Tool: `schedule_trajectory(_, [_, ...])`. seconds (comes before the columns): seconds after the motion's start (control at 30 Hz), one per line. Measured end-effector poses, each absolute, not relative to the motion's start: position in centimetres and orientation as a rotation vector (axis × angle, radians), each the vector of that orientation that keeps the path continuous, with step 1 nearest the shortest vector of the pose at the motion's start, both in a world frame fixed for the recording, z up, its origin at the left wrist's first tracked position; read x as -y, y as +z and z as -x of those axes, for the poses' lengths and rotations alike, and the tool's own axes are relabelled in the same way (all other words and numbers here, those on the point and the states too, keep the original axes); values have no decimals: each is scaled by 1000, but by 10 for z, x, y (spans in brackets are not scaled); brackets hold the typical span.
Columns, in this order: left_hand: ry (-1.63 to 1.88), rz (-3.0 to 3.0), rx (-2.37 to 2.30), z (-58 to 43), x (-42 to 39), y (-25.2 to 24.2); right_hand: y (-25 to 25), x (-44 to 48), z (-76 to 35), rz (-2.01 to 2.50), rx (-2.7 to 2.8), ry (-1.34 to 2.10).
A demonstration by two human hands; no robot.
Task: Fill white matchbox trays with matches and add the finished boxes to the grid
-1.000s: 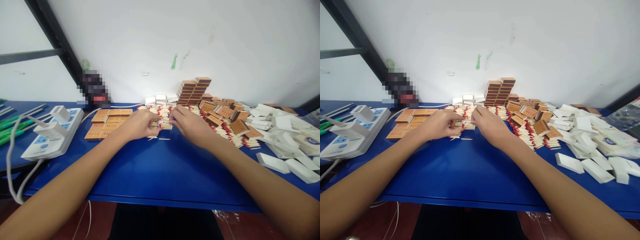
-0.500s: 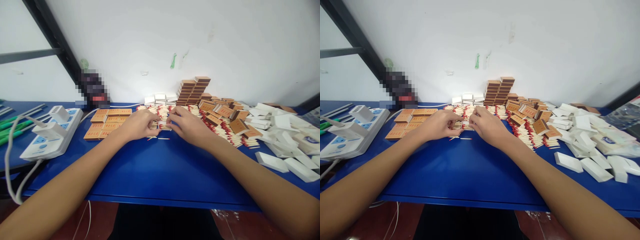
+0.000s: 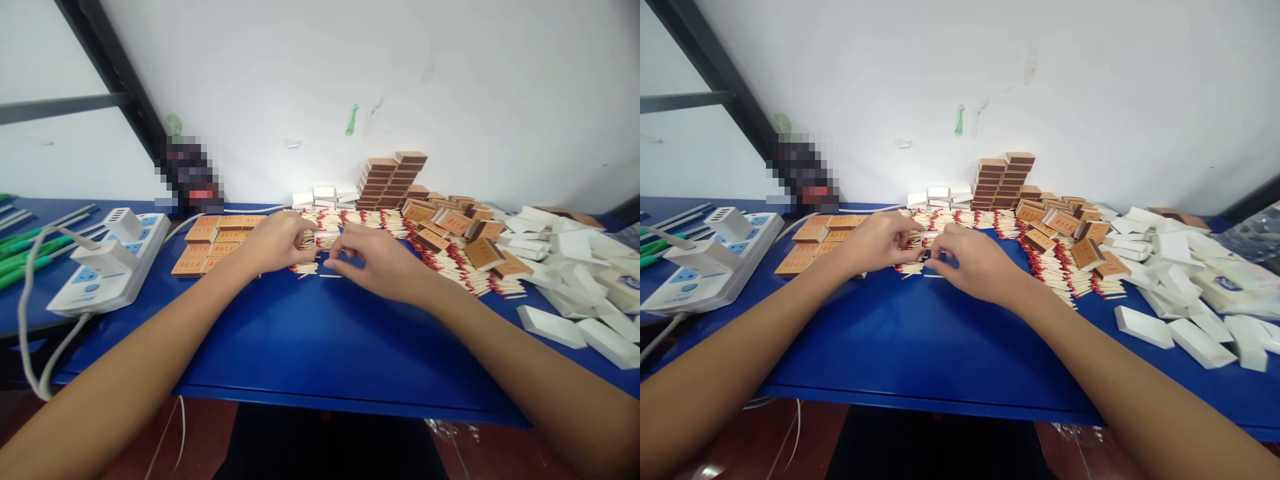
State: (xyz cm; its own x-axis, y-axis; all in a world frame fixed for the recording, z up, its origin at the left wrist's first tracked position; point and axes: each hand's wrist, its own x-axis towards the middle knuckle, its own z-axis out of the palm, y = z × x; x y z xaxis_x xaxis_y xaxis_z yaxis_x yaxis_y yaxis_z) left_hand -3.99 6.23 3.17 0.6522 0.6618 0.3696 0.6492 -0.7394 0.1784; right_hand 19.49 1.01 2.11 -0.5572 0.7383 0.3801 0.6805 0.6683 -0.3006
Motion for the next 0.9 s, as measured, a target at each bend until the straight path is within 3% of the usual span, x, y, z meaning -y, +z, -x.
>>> schedule_trajectory(0.17, [700, -2846, -1152, 42, -65, 30, 13, -6, -189, 1076, 2523, 485])
schedule_trajectory(0.53, [625, -2881, -1221, 41, -64, 31, 17, 2, -179, 932, 2366, 520])
schedule_trajectory(0.73, [712, -2878, -1295, 42, -64, 34, 8, 1, -169, 1038, 2000, 911])
schedule_trajectory(0.9, [677, -2895, -1297, 41, -64, 33, -3, -6, -170, 1036, 2146, 690])
